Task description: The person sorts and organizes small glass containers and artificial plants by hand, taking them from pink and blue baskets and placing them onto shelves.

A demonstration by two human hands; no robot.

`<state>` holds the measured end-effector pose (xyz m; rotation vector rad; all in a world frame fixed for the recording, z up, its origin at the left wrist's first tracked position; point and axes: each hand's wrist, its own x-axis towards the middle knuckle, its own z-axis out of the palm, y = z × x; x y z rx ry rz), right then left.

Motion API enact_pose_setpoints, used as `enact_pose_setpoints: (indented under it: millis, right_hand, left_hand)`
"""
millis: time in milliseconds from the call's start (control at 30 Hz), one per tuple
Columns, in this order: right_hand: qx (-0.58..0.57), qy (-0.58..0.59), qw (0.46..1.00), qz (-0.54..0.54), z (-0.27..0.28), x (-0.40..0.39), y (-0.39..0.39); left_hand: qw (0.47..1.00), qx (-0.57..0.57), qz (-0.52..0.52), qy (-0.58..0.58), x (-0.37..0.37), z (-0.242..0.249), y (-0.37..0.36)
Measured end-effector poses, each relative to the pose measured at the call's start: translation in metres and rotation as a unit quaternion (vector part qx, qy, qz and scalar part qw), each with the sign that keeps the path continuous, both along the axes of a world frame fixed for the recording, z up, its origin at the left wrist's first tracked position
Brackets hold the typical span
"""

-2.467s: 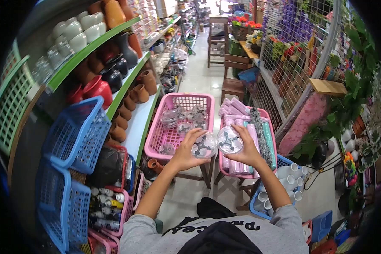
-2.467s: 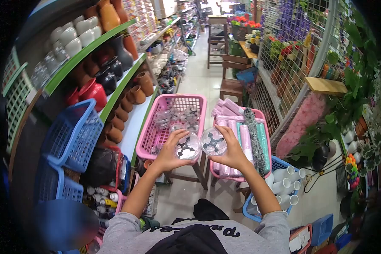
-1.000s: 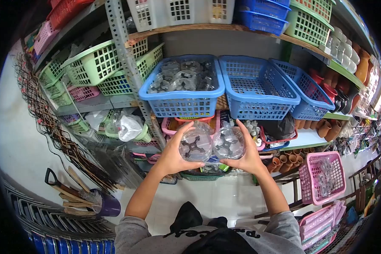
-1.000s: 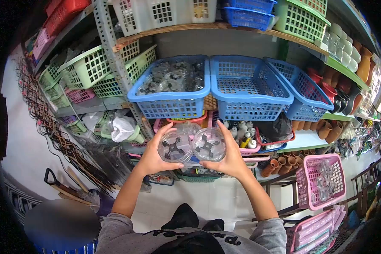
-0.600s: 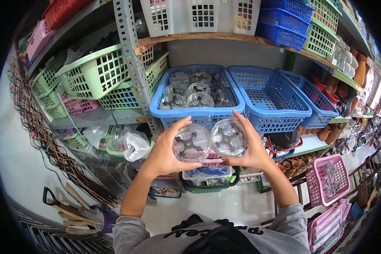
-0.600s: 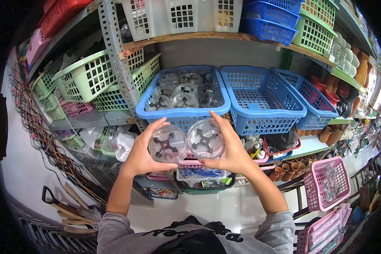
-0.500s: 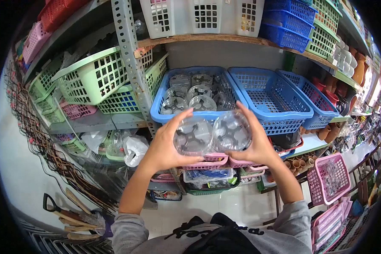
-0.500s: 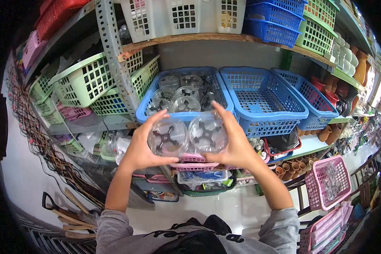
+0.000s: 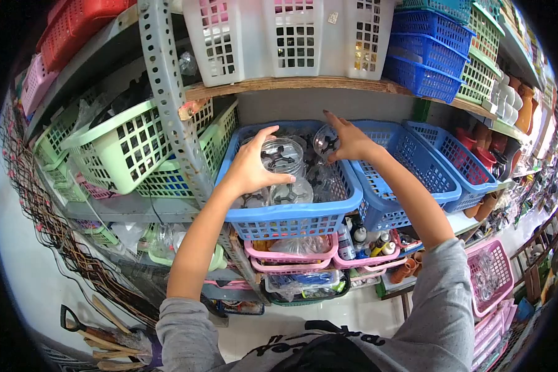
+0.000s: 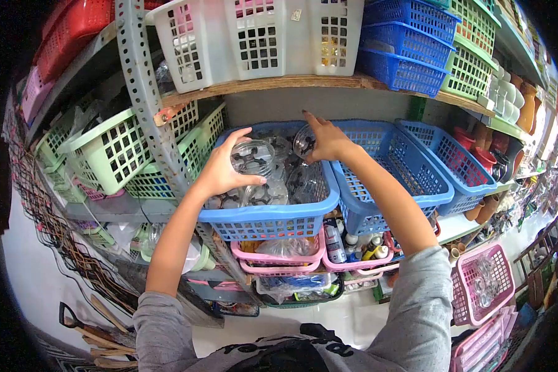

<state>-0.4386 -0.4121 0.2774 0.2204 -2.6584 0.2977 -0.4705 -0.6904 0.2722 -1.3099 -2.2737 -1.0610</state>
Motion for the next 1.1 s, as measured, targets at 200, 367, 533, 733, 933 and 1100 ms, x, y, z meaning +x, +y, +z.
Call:
enact_pose_setpoints:
  millis: [200,367,533,733,933,1100]
  right_hand:
    - [0.057,-0.115,0.992,-0.002,-0.013,-0.05,0.006]
    - [0.061,-0.115,0.991,0.044,-0.016,-0.082,0.012]
    - [0.023,-0.129,0.99,0.052,-0.019,-0.085,0.015]
    - [0.051,-0.168,0.983,0.043,-0.039,-0.092,0.025]
    - [-0.058,-0.031,0.994,0.085,-0.019,-0.076,0.033]
    - [-0.391,-0.272,0.875,0.08,0.011,0.001,-0.005]
  left_hand:
    - [1.0,0.003,-0.009,0.005,-0.007,0.0,0.01]
    - [1.0,-0.014,-0.003,0.003,0.0,0.002,0.008]
    - [1.0,-0.011,-0.017,0.001,0.0,0.003,0.009]
    - [0.999,-0.02,-0.032,-0.011,-0.002,0.0,0.014]
    - [0.998,-0.037,-0.045,0.003,-0.008,0.0,0.037]
    - [0.997,-0.051,-0.057,-0.014,-0.024,-0.006,0.075]
